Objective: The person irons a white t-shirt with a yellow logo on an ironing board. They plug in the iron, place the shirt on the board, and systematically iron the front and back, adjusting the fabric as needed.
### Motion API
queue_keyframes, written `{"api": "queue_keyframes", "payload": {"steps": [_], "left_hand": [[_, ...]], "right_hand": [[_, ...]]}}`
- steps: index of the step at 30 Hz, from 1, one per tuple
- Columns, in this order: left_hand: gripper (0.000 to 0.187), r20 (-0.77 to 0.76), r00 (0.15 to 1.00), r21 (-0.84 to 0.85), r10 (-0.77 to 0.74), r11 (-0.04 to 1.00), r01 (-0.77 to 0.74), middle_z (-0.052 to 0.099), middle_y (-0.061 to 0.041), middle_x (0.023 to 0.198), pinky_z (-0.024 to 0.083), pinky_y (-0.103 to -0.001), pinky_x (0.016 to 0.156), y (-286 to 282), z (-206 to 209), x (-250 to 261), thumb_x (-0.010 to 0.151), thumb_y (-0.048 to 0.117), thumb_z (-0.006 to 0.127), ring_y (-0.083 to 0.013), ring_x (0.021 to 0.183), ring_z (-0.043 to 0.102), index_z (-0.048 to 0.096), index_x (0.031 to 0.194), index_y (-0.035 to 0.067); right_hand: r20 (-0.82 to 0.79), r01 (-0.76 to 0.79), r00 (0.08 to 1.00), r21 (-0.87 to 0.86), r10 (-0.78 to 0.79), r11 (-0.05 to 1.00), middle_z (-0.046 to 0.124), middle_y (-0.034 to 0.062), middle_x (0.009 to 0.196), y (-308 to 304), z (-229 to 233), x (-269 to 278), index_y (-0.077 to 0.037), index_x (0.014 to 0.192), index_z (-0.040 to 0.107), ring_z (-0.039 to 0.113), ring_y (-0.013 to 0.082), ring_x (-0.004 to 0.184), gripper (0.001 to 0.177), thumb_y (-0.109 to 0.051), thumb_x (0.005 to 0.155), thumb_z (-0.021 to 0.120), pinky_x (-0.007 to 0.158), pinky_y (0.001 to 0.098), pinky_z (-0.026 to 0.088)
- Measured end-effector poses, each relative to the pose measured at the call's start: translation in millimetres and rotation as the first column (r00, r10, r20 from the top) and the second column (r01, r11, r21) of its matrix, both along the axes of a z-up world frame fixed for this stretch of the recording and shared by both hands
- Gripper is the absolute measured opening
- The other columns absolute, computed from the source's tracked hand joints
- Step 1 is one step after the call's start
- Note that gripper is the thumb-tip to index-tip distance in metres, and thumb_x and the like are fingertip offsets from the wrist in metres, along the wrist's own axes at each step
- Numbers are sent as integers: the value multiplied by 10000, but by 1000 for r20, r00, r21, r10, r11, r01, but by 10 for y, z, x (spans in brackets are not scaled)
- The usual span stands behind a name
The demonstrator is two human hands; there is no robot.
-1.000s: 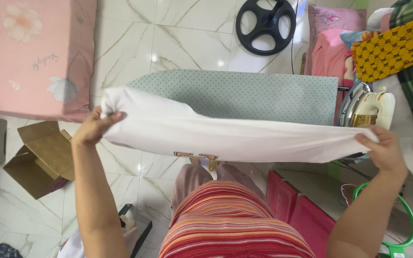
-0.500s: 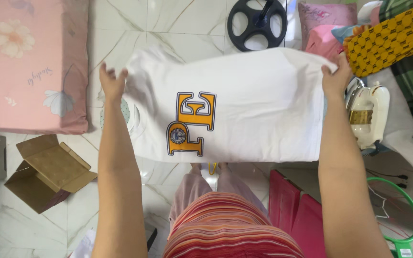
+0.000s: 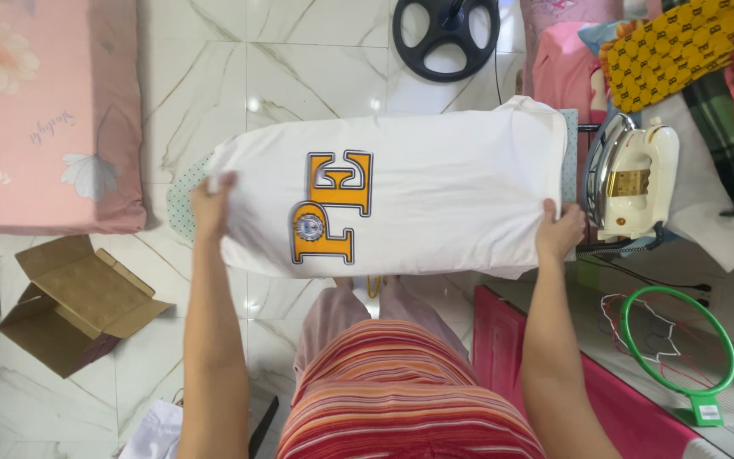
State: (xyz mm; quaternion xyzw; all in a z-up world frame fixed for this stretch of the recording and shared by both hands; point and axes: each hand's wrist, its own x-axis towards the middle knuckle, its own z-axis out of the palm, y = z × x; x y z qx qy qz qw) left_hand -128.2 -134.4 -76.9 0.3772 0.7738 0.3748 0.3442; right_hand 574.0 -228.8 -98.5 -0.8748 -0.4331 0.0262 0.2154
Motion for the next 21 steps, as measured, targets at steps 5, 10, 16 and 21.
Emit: {"api": "queue_keyframes", "payload": {"steps": [5,10,16,21], "left_hand": [[528,128,992,-109,-21,993,35,725,-158,1031,498,-341,793,-145,-92,-278,915,360,813,-199,888,624,685,1156,-92],[527,527,834,-211,161,976,-55,715,-138,1114,550,-345,766,211,-17,-397,826,268,786,-227,913,693,623,1267,29],[524,384,911,-229,152,971,-66,727,-113,1088,573,-299,797,582,-183,-373,836,229,875,-176,941,715,653,1223,-46],[438,397,890,-236,225,962,-138,691,-108,1006,501,-357,710,538,-280,-510,910,232,860,-191,833,636,675,1201,-38]], "right_hand": [[-235,-141,962,7,138,990,708,210,1026,116,171,34,-4,1126,606,679,387,925,429,-322,947,832,840,479,526],[-455,-42,887,87,78,995,717,211,1014,870,236,89,-14,1190,575,713,337,881,669,-370,737,914,772,426,563],[-99,-236,968,-38,231,971,730,239,992,1745,-14,251,-7,1077,714,702,411,924,400,-320,888,876,849,464,532],[-136,-186,970,122,202,975,725,227,974,1726,-142,292,14,1022,708,690,406,899,335,-275,916,839,828,472,514]]}}
